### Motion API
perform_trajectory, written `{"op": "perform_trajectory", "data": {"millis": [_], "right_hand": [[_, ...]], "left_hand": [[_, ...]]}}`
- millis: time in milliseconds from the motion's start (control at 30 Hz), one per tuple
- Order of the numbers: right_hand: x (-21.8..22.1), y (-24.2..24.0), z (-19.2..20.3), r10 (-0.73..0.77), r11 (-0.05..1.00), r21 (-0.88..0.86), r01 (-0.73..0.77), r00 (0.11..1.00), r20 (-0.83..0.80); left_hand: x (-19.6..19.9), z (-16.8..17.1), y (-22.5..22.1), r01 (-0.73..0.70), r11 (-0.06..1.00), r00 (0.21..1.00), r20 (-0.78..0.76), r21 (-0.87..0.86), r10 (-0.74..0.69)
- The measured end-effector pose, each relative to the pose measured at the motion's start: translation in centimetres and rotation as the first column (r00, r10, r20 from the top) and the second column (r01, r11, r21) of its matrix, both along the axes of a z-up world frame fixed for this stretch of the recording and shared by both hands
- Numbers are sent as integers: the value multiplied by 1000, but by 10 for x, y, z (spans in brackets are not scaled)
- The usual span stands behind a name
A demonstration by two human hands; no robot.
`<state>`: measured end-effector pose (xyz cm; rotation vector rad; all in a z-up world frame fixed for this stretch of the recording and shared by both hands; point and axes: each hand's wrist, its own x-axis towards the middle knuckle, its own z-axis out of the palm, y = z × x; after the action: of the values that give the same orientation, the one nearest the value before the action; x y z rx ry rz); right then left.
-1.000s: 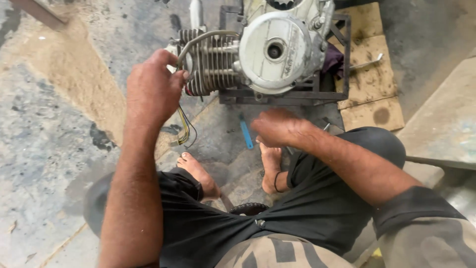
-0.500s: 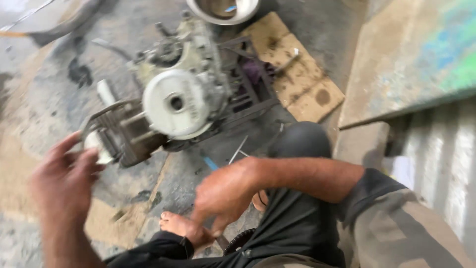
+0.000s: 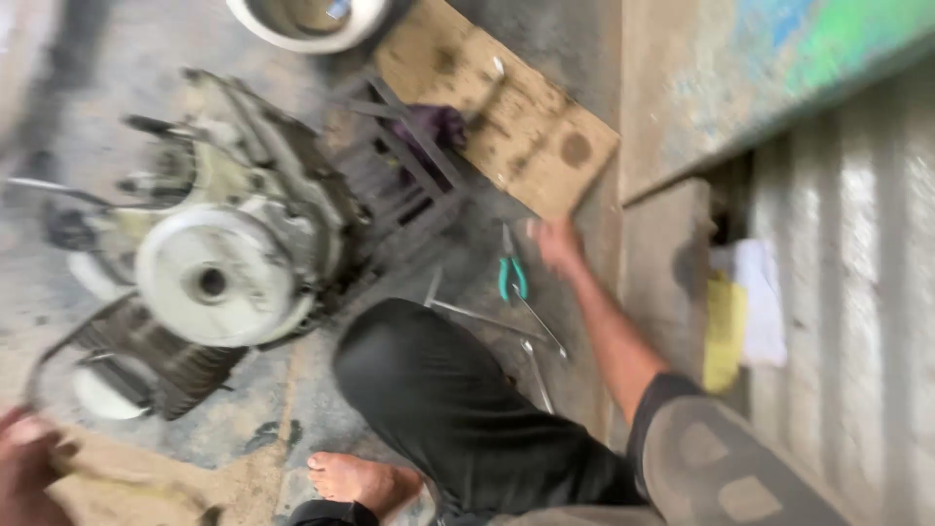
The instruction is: Repairing and rewiring a motorcycle engine component in a workshop environment.
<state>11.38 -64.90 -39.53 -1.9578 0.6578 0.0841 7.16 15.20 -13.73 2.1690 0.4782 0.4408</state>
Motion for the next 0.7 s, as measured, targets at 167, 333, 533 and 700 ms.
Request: {"op": "perform_trajectory", "data": {"millis": [167, 333, 533, 700], "right_hand": [[-18, 124, -42, 211, 813, -477, -334, 932, -295], [12, 87, -103, 305, 745, -482, -461, 878, -368], [-11, 42, -62, 328, 941, -118, -318, 942, 70], [37, 40, -29, 97, 929, 293, -226, 913, 397]], "left_hand": [[-38, 109, -153, -68, 997, 962, 263, -23, 71], [-32, 152, -175, -123, 992, 906, 408, 7, 110], [-35, 169, -186, -201, 955, 870, 407, -220, 277], [-35, 175, -173, -218, 910, 887, 317, -352, 335]]}}
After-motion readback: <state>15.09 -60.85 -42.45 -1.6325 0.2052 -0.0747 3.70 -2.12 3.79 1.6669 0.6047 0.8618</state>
